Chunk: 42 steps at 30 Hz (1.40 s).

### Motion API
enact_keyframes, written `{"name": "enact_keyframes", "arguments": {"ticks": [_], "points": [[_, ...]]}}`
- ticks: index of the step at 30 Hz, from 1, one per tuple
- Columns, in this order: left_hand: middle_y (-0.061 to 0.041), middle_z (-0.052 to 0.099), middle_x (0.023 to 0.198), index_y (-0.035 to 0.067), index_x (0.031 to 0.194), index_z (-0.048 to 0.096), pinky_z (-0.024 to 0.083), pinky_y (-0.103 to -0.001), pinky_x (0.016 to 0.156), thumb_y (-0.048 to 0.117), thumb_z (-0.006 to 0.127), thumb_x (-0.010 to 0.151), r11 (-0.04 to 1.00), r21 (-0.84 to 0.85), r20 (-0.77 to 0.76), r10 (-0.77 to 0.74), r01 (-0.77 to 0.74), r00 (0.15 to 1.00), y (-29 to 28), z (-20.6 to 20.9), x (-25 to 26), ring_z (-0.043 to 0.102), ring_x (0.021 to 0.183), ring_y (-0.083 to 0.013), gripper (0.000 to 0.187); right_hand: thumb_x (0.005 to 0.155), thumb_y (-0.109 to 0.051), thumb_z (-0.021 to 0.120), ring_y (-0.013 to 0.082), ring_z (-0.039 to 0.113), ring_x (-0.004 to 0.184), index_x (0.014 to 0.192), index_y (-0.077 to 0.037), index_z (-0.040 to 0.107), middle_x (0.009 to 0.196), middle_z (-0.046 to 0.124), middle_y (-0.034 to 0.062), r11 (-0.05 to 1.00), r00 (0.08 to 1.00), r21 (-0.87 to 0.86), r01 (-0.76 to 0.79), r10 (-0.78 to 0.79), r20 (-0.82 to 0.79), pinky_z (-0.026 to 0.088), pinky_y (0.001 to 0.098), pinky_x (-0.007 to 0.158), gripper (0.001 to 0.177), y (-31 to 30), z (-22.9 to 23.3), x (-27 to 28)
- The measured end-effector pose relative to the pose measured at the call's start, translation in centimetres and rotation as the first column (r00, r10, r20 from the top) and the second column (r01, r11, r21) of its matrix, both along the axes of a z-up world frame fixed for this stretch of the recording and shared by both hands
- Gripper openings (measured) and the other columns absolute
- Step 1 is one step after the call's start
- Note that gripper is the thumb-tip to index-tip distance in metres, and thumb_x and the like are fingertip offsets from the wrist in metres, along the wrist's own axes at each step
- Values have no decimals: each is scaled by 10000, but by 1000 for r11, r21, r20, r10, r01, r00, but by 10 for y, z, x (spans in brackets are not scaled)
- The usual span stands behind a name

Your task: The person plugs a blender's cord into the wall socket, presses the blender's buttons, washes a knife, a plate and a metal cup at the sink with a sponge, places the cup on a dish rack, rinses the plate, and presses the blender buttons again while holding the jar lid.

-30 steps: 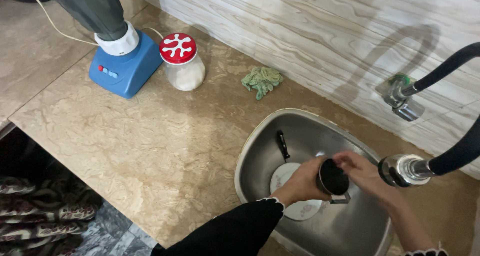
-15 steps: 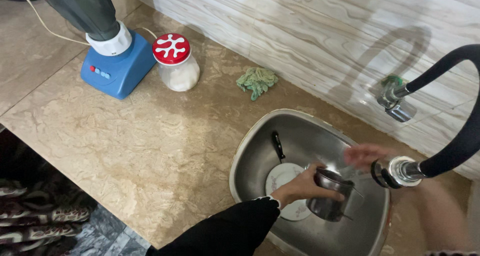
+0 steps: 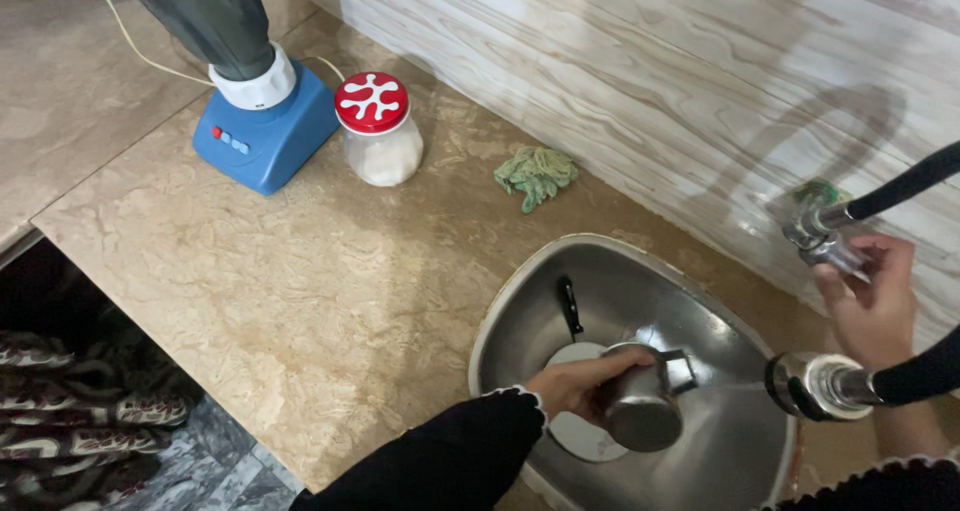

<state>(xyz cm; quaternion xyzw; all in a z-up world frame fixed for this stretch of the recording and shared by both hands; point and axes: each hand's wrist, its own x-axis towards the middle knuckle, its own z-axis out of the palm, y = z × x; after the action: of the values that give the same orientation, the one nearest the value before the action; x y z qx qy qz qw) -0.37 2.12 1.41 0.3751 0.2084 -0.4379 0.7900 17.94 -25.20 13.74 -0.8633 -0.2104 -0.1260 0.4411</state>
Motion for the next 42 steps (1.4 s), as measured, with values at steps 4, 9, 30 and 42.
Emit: {"name": "enact_keyframes", "arguments": {"ticks": [4, 9, 30, 42], "points": [[-246, 473, 1435, 77, 1531, 337, 534, -580, 993, 687, 771, 726, 997, 65, -131, 49, -41, 990, 27, -7, -1, 563, 1280, -393, 1100, 1149, -84, 570, 184, 573, 1123, 1281, -8, 457, 1240, 570, 128, 962, 960, 265, -69, 136, -244, 508, 356, 974, 190, -29, -31, 47], [-190, 536, 1395, 138, 1494, 456, 545, -543, 956, 725, 742, 715, 994, 111, -138, 39, -23, 990, 46, 2, -3, 598, 1244, -335, 1016, 1191, -166, 471, 216, 583, 943, 1215, -5, 506, 1092, 612, 102, 897, 868, 437, 67, 163, -468, 487, 392, 849, 166, -39, -44, 77], [-184, 571, 1338, 30, 1450, 462, 569, -474, 951, 732, 729, 763, 946, 150, -89, 302, -287, 949, 92, 44, -44, 638, 1207, -316, 1019, 423, -162, 1030, 458, 527, 1233, 1493, -72, 453, 1418, 442, 312, 820, 958, -539, -191, 36, -284, 491, 473, 958, 1219, 144, -100, -145], [-185, 675, 1224, 7, 1380, 549, 471, -468, 997, 839, 585, 718, 917, 289, -63, 305, -275, 950, 106, 66, -55, 668, 1109, -339, 1064, 566, -257, 990, 443, 499, 1363, 1604, -386, 174, 1682, 77, 255, 645, 848, -707, -291, -168, -502, 489, 434, 1072, 1327, 172, -14, -180]]}}
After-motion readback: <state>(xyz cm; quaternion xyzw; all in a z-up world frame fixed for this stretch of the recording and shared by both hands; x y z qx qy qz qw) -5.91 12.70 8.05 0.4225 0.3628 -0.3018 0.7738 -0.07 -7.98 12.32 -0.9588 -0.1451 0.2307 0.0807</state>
